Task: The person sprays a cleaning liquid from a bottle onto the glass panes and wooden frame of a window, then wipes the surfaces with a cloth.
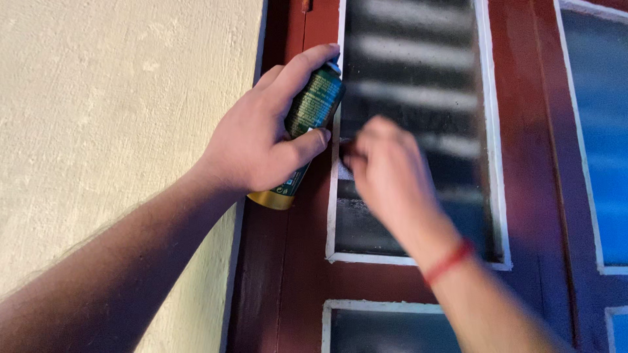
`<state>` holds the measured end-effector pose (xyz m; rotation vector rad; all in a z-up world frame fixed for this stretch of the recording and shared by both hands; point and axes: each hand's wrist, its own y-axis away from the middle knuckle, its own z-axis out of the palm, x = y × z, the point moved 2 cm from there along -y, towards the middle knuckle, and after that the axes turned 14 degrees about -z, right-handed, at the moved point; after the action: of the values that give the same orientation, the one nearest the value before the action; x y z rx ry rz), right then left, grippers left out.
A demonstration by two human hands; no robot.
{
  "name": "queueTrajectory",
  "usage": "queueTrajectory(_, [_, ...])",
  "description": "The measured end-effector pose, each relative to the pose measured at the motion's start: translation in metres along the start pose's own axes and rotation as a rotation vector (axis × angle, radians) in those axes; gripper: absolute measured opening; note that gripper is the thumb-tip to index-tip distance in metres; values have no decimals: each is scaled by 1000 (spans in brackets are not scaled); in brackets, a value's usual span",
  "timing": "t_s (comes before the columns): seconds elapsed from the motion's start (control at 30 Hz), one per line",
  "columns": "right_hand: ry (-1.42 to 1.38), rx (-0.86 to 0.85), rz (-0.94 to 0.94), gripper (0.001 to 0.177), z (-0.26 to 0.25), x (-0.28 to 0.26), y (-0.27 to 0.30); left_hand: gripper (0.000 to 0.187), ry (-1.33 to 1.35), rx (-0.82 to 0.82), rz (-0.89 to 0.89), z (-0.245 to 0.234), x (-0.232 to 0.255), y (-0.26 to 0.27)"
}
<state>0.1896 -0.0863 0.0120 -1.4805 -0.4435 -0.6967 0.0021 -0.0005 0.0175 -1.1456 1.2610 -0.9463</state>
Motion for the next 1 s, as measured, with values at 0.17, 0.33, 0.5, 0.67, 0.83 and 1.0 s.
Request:
queueTrajectory(0.17, [-266, -17, 56, 15, -15, -38, 45, 88, 6, 9, 18, 0, -1, 2])
queueTrajectory(0.33, [-175, 95, -24, 16, -9, -4, -1, 88, 19, 17, 42, 0, -3, 0])
queueTrajectory(0.5, [-126, 1, 37, 14, -11, -13, 5, 87, 31, 18, 22, 2, -6, 3])
queueTrajectory(0.67, [-330, -158, 43, 16, -26, -48, 52, 89, 26, 14, 30, 2, -5, 2])
queueTrajectory(0.83, [-247, -83, 27, 14, -19, -23, 25, 88, 26, 13, 25, 2, -3, 1])
queueTrajectory(1.0, [-224, -43, 28, 17, -14, -14, 16, 86, 43, 25, 87, 3, -8, 2])
